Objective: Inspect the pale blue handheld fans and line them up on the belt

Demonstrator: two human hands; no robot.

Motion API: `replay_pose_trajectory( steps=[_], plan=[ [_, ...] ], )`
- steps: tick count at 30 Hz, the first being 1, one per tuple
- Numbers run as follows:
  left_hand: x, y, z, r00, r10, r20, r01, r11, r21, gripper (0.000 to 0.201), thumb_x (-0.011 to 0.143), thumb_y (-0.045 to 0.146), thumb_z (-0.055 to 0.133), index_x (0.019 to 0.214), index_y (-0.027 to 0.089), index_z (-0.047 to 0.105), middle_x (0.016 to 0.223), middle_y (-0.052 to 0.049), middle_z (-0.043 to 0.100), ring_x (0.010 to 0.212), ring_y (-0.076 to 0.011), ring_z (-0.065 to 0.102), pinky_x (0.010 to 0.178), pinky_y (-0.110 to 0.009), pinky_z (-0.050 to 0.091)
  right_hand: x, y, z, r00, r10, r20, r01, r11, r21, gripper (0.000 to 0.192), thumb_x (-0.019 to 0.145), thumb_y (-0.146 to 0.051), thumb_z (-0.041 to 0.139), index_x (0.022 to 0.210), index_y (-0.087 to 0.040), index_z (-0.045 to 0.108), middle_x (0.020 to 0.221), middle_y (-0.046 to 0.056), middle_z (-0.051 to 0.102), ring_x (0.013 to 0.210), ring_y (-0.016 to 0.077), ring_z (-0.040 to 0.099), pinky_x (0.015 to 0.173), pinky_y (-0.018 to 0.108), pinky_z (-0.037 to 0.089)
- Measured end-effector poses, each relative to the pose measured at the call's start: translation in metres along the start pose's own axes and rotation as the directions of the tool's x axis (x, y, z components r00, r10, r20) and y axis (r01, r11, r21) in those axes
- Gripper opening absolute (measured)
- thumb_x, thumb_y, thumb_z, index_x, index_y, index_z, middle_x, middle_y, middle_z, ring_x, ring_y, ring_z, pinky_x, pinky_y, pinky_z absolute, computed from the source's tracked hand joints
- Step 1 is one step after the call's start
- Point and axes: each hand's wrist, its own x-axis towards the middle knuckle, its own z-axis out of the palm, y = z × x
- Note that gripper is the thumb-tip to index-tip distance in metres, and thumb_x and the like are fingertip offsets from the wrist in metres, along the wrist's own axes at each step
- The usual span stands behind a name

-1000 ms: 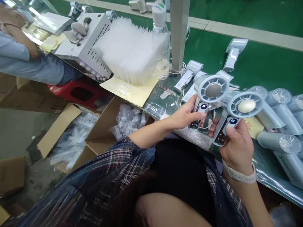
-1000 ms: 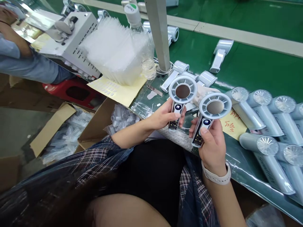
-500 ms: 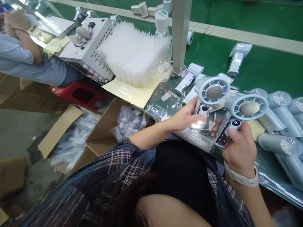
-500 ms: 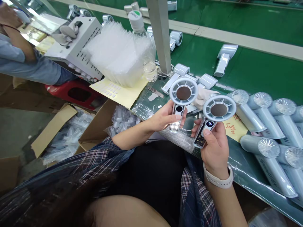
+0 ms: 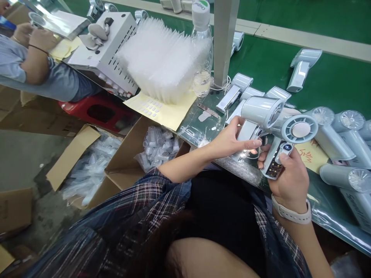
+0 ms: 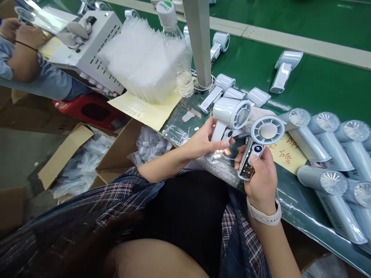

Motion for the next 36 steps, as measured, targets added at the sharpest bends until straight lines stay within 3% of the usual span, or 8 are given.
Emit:
replay_pose_trajectory(
  steps=[6,10,17,21,26,29,32,36],
  plan=[
    [0.006,0.002,0.0,0.99,0.012,0.14,0.026,0.964,-0.266,0.069,0.084,0.077,0.08,0.112,0.024,0.045,0.087,0.0,0.072,0.061,-0.0184,0.071,0.054,-0.03,0.053,-0.002,-0.002,0.003,0.999,0.004,-0.051,-0.005,1.0,-0.012,0.024,0.078,-0.035,0.079,0.098,-0.023,0.076,0.091,0.006,0.075,0.071,0.0215,0.065,0.054,0.033,0.053],
    [0.007,0.003,-0.001,0.964,-0.016,0.267,0.098,0.951,-0.295,0.063,0.087,0.081,0.066,0.1,0.021,0.054,0.077,-0.002,0.067,0.053,-0.0184,0.066,0.047,-0.032,0.049,-0.006,-0.005,0.004,1.0,-0.016,-0.014,0.016,1.0,0.004,0.025,0.079,-0.037,0.079,0.1,-0.025,0.077,0.095,0.007,0.075,0.076,0.0245,0.066,0.059,0.039,0.059],
    [0.002,0.008,0.003,0.931,-0.088,0.355,0.215,0.916,-0.338,0.064,0.08,0.079,0.066,0.107,0.022,0.057,0.074,0.001,0.064,0.044,-0.0153,0.059,0.04,-0.03,0.042,-0.014,0.0,-0.003,0.994,-0.111,0.009,0.112,0.992,-0.059,0.025,0.085,-0.035,0.081,0.107,-0.026,0.074,0.101,0.008,0.077,0.084,0.029,0.073,0.07,0.047,0.065],
    [0.004,0.005,0.005,0.929,-0.043,0.367,0.17,0.931,-0.322,0.065,0.082,0.078,0.066,0.112,0.021,0.056,0.077,0.0,0.066,0.048,-0.0186,0.064,0.043,-0.031,0.047,-0.014,0.0,-0.008,0.991,-0.123,0.043,0.124,0.992,-0.03,0.023,0.086,-0.036,0.08,0.107,-0.027,0.073,0.1,0.007,0.079,0.074,0.0262,0.07,0.06,0.043,0.061],
    [0.005,0.002,0.002,0.971,-0.022,0.237,0.082,0.965,-0.248,0.07,0.081,0.063,0.08,0.127,0.025,0.043,0.106,-0.009,0.079,0.084,-0.0293,0.083,0.069,-0.039,0.065,-0.009,-0.001,-0.015,0.992,-0.12,-0.044,0.122,0.992,0.043,0.023,0.083,-0.032,0.08,0.104,-0.027,0.07,0.087,0.005,0.077,0.064,0.0229,0.066,0.049,0.034,0.051],
    [0.002,0.005,-0.001,0.98,-0.026,0.198,0.055,0.988,-0.142,0.066,0.088,0.056,0.085,0.127,0.026,0.042,0.117,-0.009,0.08,0.097,-0.0277,0.084,0.081,-0.039,0.066,-0.006,-0.003,-0.018,0.999,-0.007,0.034,0.001,0.988,0.151,0.032,0.091,-0.054,0.077,0.103,-0.025,0.074,0.085,0.008,0.076,0.067,0.025,0.069,0.045,0.033,0.05],
    [-0.003,0.012,-0.002,0.98,-0.035,0.195,0.044,0.998,-0.044,0.064,0.092,0.061,0.086,0.124,0.024,0.045,0.111,-0.007,0.079,0.095,-0.0224,0.082,0.08,-0.032,0.063,-0.006,-0.007,-0.014,0.999,0.051,0.019,-0.054,0.982,0.179,0.052,0.094,-0.073,0.076,0.104,-0.022,0.082,0.101,0.011,0.08,0.09,0.029,0.077,0.066,0.041,0.067],
    [-0.012,0.026,0.0,0.975,-0.051,0.219,0.061,0.997,-0.041,0.068,0.087,0.062,0.092,0.123,0.024,0.047,0.107,-0.006,0.08,0.092,-0.0216,0.082,0.08,-0.032,0.062,-0.012,-0.014,-0.007,0.998,0.048,0.029,-0.053,0.982,0.181,0.042,0.089,-0.065,0.086,0.108,-0.027,0.085,0.117,0.007,0.082,0.108,0.0299,0.078,0.095,0.048,0.07]
  ],
)
